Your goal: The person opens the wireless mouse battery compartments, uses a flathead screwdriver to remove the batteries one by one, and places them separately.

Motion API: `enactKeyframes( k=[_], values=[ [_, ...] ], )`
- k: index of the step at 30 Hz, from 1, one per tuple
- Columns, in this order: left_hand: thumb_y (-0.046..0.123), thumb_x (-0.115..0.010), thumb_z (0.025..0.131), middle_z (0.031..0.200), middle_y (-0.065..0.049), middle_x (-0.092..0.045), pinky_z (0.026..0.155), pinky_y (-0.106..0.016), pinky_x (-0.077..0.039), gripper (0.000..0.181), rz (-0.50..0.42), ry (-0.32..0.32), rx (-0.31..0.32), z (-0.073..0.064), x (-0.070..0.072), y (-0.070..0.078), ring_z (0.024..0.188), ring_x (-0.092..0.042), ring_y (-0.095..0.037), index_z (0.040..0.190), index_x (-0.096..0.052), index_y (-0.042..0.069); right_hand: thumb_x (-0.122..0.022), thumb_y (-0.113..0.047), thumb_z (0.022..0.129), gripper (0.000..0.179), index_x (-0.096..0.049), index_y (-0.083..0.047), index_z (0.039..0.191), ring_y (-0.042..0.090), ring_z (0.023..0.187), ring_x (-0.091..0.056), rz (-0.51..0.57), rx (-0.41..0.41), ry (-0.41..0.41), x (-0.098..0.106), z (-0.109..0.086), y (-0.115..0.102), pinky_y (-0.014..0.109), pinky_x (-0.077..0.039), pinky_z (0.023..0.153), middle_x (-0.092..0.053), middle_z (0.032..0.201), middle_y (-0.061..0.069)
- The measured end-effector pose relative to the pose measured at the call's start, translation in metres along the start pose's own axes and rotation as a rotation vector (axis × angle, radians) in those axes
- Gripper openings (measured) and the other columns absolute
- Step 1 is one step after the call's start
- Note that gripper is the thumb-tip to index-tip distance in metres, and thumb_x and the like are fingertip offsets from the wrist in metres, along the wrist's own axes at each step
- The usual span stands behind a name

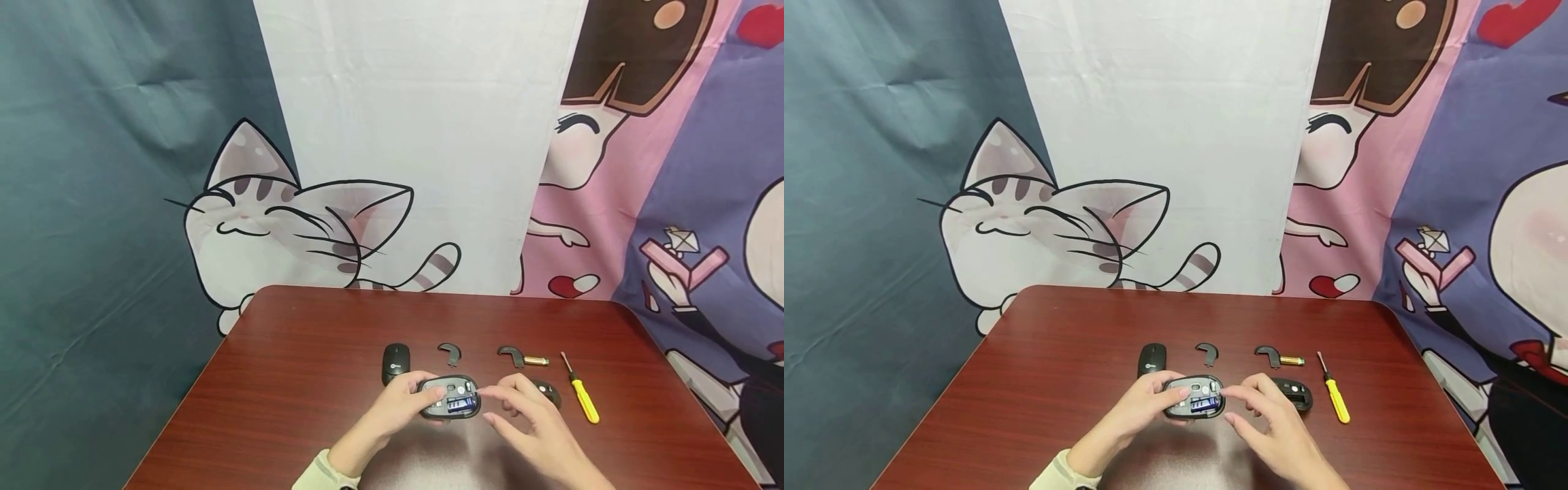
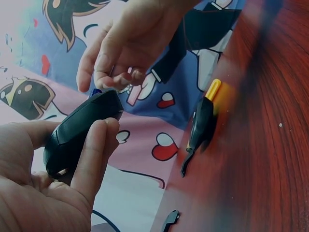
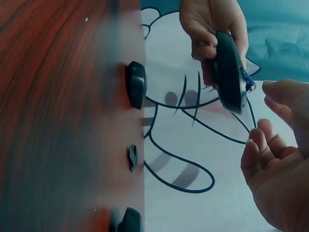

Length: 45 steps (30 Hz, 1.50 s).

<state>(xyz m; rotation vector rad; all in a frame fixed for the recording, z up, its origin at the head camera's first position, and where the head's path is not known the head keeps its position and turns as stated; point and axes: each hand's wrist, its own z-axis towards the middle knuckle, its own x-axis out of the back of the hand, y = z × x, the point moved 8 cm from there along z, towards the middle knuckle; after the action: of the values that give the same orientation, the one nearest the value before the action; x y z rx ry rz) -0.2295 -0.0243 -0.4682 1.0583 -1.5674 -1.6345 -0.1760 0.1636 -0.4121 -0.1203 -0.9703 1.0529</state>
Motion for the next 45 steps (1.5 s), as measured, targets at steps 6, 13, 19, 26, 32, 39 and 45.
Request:
enactKeyframes(
  k=[6,13,19,26,32,39,45],
  values=[
    [0.018,-0.065,0.099,0.100,-0.018,-0.074,0.079,-0.049,-0.064,0.037,0.002,-0.013,0.005,0.000,-0.001,0.001,0.081,-0.075,-0.025,0.123,-0.060,-0.010,-0.083,-0.002,0.081,0.048,-0.069,-0.025,0.120,0.003,0.086,-0.051,0.021,-0.005,-0.004,-0.004,0.000,0.002,0.013,-0.048,0.069,-0.053,0.104,-0.014],
    [0.019,-0.065,0.100,0.100,-0.017,-0.074,0.076,-0.042,-0.065,0.037,-0.001,-0.014,0.014,0.000,-0.001,0.000,0.081,-0.075,-0.024,0.123,-0.060,-0.009,-0.084,-0.004,0.080,0.047,-0.070,-0.025,0.120,0.003,0.086,-0.050,0.028,-0.012,-0.002,-0.008,0.001,0.004,0.014,-0.048,0.067,-0.054,0.104,-0.013],
    [0.019,-0.065,0.099,0.099,-0.017,-0.074,0.072,-0.033,-0.066,0.036,-0.002,-0.013,0.019,0.000,-0.001,-0.001,0.080,-0.075,-0.025,0.122,-0.060,-0.009,-0.085,-0.003,0.079,0.049,-0.070,-0.025,0.119,0.005,0.084,-0.051,0.038,-0.005,0.008,-0.010,0.000,0.003,0.014,-0.047,0.066,-0.054,0.103,-0.013],
    [0.018,-0.065,0.099,0.098,-0.016,-0.074,0.075,-0.039,-0.066,0.034,0.009,-0.011,0.019,-0.001,-0.002,0.001,0.078,-0.075,-0.022,0.121,-0.062,-0.008,-0.086,0.002,0.074,0.050,-0.071,-0.021,0.116,0.007,0.081,-0.050,0.050,0.034,0.043,-0.013,-0.001,0.003,0.017,-0.044,0.060,-0.054,0.101,-0.009],
    [0.020,-0.066,0.099,0.097,-0.015,-0.074,0.072,-0.033,-0.066,0.035,0.031,-0.030,0.013,-0.002,-0.003,0.000,0.078,-0.075,-0.020,0.120,-0.063,-0.008,-0.085,0.002,0.075,0.049,-0.071,-0.024,0.115,0.006,0.081,-0.050,0.047,0.017,0.029,-0.014,-0.001,0.003,0.016,-0.045,0.058,-0.053,0.102,-0.010],
    [0.018,-0.065,0.099,0.095,-0.014,-0.074,0.078,-0.052,-0.063,0.033,0.044,-0.020,0.018,-0.003,-0.004,0.001,0.077,-0.074,-0.020,0.119,-0.063,-0.008,-0.085,0.000,0.077,0.047,-0.071,-0.025,0.114,0.006,0.080,-0.050,0.054,-0.007,0.018,-0.015,-0.003,0.004,0.016,-0.047,0.056,-0.053,0.102,-0.010],
    [0.017,-0.066,0.098,0.095,-0.014,-0.074,0.077,-0.050,-0.064,0.033,0.053,-0.018,0.021,-0.002,-0.003,-0.001,0.076,-0.074,-0.019,0.118,-0.063,-0.008,-0.085,0.001,0.076,0.047,-0.071,-0.027,0.112,0.006,0.080,-0.050,0.055,0.001,0.024,-0.015,-0.002,0.002,0.014,-0.046,0.056,-0.053,0.101,-0.010]
  ],
)
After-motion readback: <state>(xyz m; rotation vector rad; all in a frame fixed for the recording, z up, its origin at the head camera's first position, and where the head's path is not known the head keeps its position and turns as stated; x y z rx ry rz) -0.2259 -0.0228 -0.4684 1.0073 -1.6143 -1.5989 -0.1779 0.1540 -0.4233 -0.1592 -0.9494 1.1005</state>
